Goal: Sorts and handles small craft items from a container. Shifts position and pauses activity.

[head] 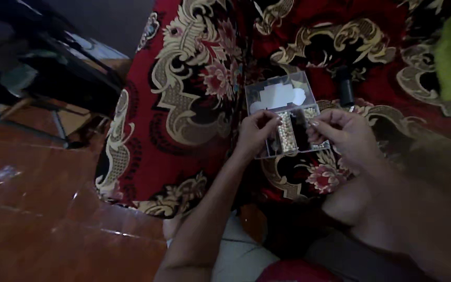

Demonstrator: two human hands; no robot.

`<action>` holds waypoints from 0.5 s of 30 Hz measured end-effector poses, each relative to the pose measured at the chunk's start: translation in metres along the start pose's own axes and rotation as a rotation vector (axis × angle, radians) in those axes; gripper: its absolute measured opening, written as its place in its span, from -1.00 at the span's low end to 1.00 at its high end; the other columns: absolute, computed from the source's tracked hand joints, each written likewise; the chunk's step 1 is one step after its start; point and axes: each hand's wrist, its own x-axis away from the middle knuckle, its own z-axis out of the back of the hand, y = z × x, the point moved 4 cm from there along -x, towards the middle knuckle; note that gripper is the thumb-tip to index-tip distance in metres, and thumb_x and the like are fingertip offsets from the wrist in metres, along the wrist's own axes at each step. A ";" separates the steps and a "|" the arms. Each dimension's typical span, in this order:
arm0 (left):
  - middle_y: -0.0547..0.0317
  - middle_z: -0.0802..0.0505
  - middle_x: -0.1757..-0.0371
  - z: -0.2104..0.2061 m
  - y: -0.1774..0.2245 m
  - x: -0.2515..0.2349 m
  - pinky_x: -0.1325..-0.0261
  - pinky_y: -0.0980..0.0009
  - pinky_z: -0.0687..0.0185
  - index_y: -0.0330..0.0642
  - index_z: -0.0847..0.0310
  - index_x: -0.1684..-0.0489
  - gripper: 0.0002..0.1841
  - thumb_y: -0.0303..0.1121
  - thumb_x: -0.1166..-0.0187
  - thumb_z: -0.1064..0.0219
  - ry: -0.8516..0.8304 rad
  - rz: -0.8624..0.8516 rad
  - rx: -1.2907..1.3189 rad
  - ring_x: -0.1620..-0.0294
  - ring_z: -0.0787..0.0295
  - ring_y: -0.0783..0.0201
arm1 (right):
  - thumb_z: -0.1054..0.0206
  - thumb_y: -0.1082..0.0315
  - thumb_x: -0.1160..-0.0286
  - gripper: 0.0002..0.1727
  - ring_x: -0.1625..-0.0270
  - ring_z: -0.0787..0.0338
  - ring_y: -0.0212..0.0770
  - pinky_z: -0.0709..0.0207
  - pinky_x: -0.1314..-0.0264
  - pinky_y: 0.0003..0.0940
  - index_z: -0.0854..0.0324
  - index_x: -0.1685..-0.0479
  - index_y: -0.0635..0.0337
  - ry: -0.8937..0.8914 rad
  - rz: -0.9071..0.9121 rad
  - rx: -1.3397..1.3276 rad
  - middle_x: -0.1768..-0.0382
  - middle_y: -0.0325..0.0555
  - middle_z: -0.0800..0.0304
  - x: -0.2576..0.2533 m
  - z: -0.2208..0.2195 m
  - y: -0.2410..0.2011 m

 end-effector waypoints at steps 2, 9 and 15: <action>0.17 -0.86 0.20 -0.006 0.005 0.000 0.13 0.49 -0.72 -0.28 -0.75 0.06 -0.88 -0.44 -0.61 -0.39 -0.077 -0.074 -0.171 0.28 -0.77 0.47 | -0.36 0.44 -0.62 -0.94 0.42 -0.87 -0.43 -0.81 0.31 -0.52 -0.72 0.12 0.20 -0.006 0.011 0.050 0.37 -0.29 -0.90 0.000 0.001 -0.003; 0.08 -0.91 0.14 -0.013 0.018 0.000 0.00 0.42 -0.75 -0.29 -0.80 0.05 -0.85 -0.42 -0.62 -0.36 -0.140 -0.188 -0.366 0.17 -0.84 0.38 | -0.35 0.44 -0.61 -0.90 0.31 -0.91 -0.47 -0.86 0.17 -0.53 -0.69 0.02 0.14 -0.075 0.092 0.070 0.28 -0.43 -0.92 -0.002 0.002 -0.002; 0.11 -0.91 0.16 -0.015 0.020 -0.002 0.01 0.48 -0.73 -0.29 -0.80 0.08 -0.86 -0.43 -0.63 -0.36 -0.150 -0.252 -0.378 0.17 -0.84 0.42 | -0.32 0.41 -0.65 -0.89 0.27 -0.92 -0.44 -0.86 0.12 -0.52 -0.66 -0.02 0.10 -0.121 0.120 0.044 0.22 -0.43 -0.92 -0.004 0.003 0.006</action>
